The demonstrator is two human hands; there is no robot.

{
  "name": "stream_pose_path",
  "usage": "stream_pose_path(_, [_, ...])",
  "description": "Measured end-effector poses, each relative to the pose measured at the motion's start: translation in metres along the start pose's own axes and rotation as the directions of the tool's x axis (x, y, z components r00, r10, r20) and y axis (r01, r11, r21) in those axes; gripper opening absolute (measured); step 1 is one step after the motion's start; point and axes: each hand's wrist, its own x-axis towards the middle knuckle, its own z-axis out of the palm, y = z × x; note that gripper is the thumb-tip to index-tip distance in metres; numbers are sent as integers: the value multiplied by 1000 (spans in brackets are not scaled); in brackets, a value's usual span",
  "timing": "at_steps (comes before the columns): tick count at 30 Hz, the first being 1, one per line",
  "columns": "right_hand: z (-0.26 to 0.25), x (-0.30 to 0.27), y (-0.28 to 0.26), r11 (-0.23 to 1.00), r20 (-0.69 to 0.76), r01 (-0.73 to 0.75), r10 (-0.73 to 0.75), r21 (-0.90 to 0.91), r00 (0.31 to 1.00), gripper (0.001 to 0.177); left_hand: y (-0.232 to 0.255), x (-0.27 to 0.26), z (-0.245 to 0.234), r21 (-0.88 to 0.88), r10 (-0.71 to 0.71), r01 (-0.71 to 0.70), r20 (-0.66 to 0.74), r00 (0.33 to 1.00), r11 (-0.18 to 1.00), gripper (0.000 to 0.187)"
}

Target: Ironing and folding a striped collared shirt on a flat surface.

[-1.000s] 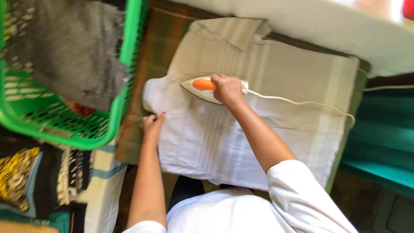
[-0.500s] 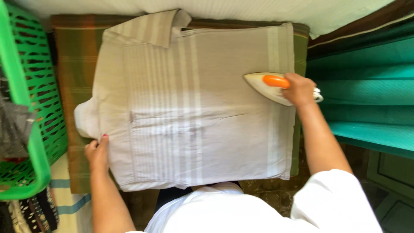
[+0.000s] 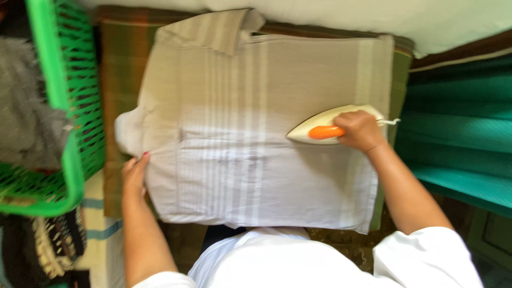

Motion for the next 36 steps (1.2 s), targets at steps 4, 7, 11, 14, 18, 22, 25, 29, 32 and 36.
stream_pose_path(4, [31,54,-102,999,-48,35,-35,1,998,38,-4,3,8,38,74,-73,-21,997,997,53])
stream_pose_path(7, [51,94,-173,999,-121,53,-53,-2,991,39,0,-4,14,77,120,-119,-16,993,990,45])
stream_pose_path(11, [75,139,-253,1000,-210,8,-2,28,978,37,23,-20,15,204,157,-150,-21,987,967,41])
stream_pose_path(14, [83,155,-277,1000,-241,5,-1,16,970,38,43,-36,14,318,146,-132,-20,989,939,43])
stream_pose_path(18, [77,146,-263,996,-228,-74,62,-43,972,34,46,-32,18,370,93,-90,8,996,925,46])
stream_pose_path(22, [77,143,-269,982,-250,-180,163,-49,954,32,52,-39,15,388,62,-74,45,997,918,46])
stream_pose_path(25, [74,160,-285,986,-276,-164,153,-19,949,31,57,-42,14,392,71,-91,64,995,915,47])
stream_pose_path(29, [72,154,-283,992,-252,-124,114,-23,961,27,70,-53,9,390,60,-90,87,994,916,50])
stream_pose_path(32, [72,148,-283,996,-220,-88,82,-18,972,30,71,-49,8,407,61,-96,98,993,908,52])
stream_pose_path(36, [98,158,-299,1000,-214,-15,16,2,977,41,74,-54,7,431,59,-100,107,993,897,54])
